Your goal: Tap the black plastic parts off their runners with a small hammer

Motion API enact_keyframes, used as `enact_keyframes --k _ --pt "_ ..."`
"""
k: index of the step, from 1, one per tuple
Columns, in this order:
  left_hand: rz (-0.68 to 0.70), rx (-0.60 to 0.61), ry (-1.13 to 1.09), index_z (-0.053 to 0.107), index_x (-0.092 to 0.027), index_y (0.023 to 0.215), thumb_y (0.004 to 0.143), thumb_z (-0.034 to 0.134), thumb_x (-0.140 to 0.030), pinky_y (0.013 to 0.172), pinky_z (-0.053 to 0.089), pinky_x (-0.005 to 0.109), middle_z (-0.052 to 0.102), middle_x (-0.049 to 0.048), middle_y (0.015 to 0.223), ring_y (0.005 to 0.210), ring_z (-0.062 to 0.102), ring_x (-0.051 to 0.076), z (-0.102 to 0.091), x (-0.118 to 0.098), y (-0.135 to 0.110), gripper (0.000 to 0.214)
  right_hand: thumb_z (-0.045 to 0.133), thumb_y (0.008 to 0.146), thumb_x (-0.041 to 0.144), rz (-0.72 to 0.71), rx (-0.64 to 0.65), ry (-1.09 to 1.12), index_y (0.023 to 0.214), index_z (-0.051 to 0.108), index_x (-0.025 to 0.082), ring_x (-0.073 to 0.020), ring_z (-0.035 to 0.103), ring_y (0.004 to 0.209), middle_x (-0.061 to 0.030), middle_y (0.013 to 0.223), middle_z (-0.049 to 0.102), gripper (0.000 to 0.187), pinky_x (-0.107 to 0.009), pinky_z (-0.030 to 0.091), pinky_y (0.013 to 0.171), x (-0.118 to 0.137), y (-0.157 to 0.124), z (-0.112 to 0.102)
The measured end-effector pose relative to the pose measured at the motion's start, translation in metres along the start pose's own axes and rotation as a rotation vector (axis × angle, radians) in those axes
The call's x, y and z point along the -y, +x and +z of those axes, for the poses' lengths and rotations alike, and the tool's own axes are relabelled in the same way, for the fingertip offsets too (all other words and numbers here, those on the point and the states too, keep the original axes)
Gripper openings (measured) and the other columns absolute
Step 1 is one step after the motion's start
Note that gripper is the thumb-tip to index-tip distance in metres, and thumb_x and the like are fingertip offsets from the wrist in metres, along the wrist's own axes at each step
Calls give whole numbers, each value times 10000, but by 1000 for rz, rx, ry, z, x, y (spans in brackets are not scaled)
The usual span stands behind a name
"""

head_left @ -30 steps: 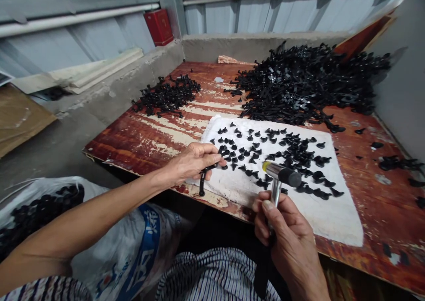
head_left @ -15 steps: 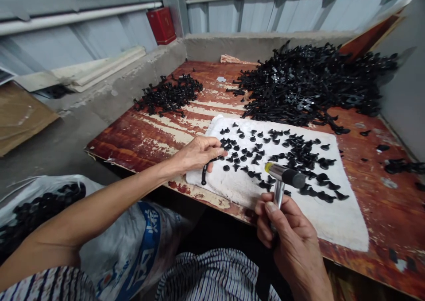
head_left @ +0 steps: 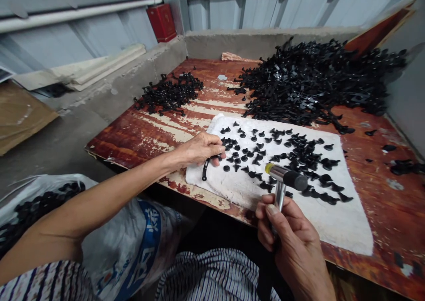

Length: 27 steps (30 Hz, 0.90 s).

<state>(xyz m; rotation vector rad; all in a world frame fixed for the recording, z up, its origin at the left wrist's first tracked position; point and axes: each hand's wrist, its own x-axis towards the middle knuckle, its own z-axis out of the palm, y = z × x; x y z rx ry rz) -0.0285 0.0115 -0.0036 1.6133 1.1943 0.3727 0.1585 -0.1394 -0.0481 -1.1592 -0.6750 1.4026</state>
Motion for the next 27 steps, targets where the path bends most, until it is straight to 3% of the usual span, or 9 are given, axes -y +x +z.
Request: enact_keyframes --k 6,13,21,27 --pt "-63 1 -16 655 -93 785 876 537 -212 318 258 154 648 31 575 345 440 27 -8 -2 -2 191 751 741 435 5 -15 -4 885 646 203 -34 399 401 3 696 585 293 -157 317 355 -2 0 -1" --pt "-106 -48 -99 638 -102 787 882 550 -204 319 249 155 606 2 503 341 465 36 -2 -9 0 165 755 733 430 21 -24 -11 889 640 206 -44 409 405 -1 689 592 296 -163 318 354 -2 -3 -2" --pt "-81 -152 -178 544 -116 684 870 537 -136 342 327 146 681 57 779 543 631 78 -3 -15 -8 187 754 741 430 26 -12 -5 886 645 214 -41 412 406 10 671 580 282 -155 318 359 -4 -2 -3" --pt "-155 -172 -277 487 -131 673 879 526 -121 379 360 143 671 53 768 633 678 120 -1 -20 -14 209 740 763 421 28 -1 -10 902 644 214 -38 408 413 13 665 569 267 -151 317 368 -5 -4 -5"
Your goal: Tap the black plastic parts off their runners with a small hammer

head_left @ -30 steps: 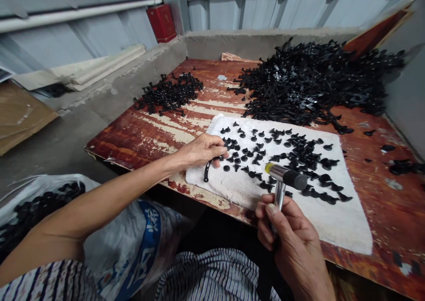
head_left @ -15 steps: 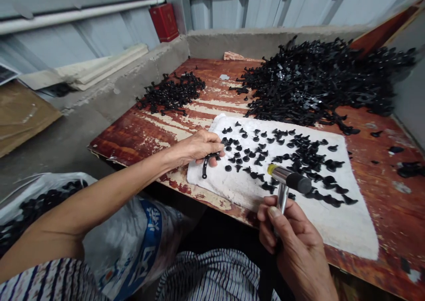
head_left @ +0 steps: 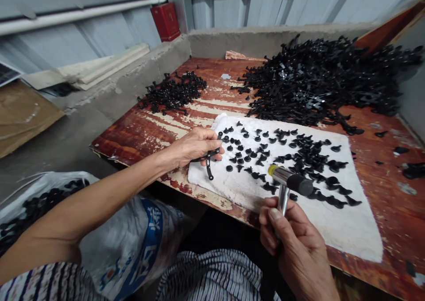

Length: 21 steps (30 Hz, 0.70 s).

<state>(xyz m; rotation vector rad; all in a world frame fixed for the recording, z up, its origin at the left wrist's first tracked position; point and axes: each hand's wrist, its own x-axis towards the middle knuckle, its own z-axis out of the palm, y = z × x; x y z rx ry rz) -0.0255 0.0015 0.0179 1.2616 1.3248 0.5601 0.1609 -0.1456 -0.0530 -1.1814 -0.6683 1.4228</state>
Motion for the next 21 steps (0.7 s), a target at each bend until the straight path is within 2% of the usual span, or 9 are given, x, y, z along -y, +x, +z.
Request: enact_keyframes --k 10,15,21 --pt "64 42 -21 488 -131 653 873 525 -109 359 362 141 678 66 816 653 677 119 5 3 22 224 743 761 428 6 -7 -4 899 648 210 -36 409 415 17 658 564 275 -147 320 370 2 1 1" --pt "61 29 -33 545 -115 677 857 541 -104 355 366 143 635 37 751 555 611 78 -2 1 13 180 732 778 421 25 4 2 919 653 219 -34 413 424 15 665 569 259 -144 318 380 -1 1 -2" --pt "47 114 -137 596 -107 737 833 569 -130 422 444 178 647 59 768 600 618 104 -10 6 5 103 745 761 425 28 12 7 902 656 214 -37 416 416 17 652 555 269 -148 319 372 -1 2 -3"
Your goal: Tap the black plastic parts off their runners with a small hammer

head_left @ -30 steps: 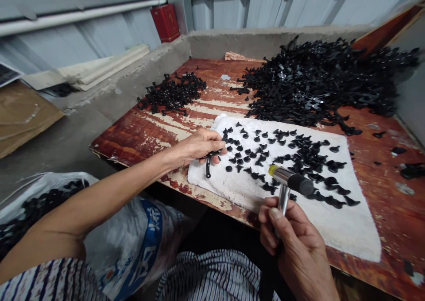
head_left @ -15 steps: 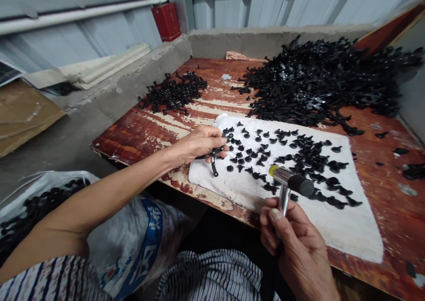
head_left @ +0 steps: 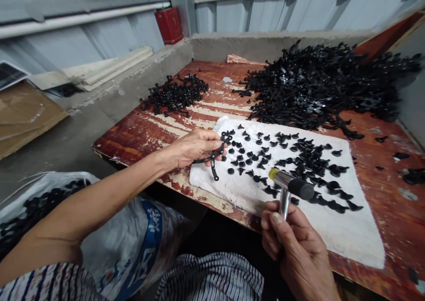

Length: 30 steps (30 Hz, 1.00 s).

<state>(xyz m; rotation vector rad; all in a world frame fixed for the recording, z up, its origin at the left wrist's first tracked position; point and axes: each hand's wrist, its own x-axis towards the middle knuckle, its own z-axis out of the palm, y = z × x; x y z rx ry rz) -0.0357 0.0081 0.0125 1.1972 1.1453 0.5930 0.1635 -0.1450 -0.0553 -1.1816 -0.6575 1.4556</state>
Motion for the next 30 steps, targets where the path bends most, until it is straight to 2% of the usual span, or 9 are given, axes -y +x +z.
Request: enact_keyframes --k 4,9,17,30 --pt "-30 31 31 610 -112 741 811 569 -94 451 458 177 632 29 700 578 604 95 1 2 -6 83 743 764 420 -26 -6 -12 903 657 214 -33 412 412 19 656 555 263 -145 315 369 1 -1 1" --pt "-35 -62 201 586 -116 696 851 495 -74 389 379 133 595 -8 580 431 506 42 3 5 -17 185 743 763 421 -27 -5 -19 901 651 212 -37 412 412 19 653 550 267 -148 318 367 0 -2 1" --pt "-69 1 135 550 -138 719 885 444 -100 307 311 145 580 -13 535 336 449 42 1 22 -18 200 722 790 405 -57 4 -41 919 649 222 -34 410 421 23 659 547 235 -139 319 371 -2 -1 1" --pt "-87 48 118 547 -135 681 885 450 -111 295 250 157 577 -10 519 307 395 26 -3 27 -12 228 724 783 411 -63 -6 -49 912 649 214 -38 410 412 21 655 544 247 -145 319 363 -1 -1 2"
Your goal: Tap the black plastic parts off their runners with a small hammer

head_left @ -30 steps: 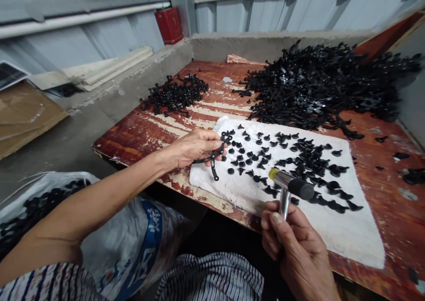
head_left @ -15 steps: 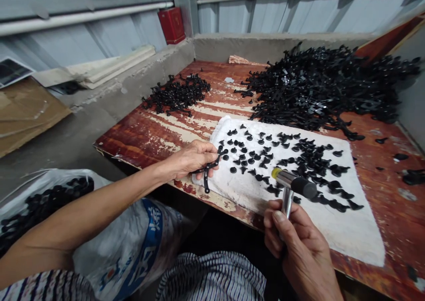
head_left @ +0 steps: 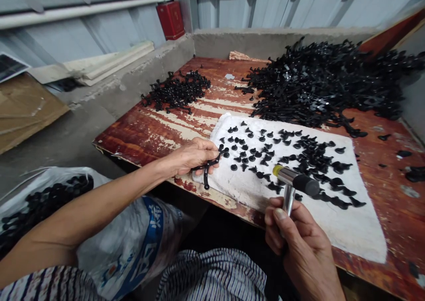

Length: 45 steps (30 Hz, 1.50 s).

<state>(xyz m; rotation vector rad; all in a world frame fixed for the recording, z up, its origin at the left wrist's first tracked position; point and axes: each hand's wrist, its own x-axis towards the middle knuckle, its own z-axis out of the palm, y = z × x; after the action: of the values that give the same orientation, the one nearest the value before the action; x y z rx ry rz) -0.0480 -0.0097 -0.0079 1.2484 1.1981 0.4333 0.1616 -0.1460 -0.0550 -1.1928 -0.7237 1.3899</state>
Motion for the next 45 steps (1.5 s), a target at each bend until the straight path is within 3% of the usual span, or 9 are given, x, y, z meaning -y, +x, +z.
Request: enact_keyframes --k 5,45 --pt "10 1 -14 561 -140 699 861 524 -166 302 239 153 589 -6 550 339 434 32 -1 3 1 169 732 773 412 17 -28 1 908 650 219 -45 407 420 24 647 543 249 -151 321 368 1 -1 2" --pt "-26 -12 13 546 -146 670 874 473 -139 282 211 172 578 -9 498 276 365 31 3 -3 1 217 723 786 405 21 4 2 918 650 219 -46 410 424 17 658 544 239 -158 315 372 0 0 -1"
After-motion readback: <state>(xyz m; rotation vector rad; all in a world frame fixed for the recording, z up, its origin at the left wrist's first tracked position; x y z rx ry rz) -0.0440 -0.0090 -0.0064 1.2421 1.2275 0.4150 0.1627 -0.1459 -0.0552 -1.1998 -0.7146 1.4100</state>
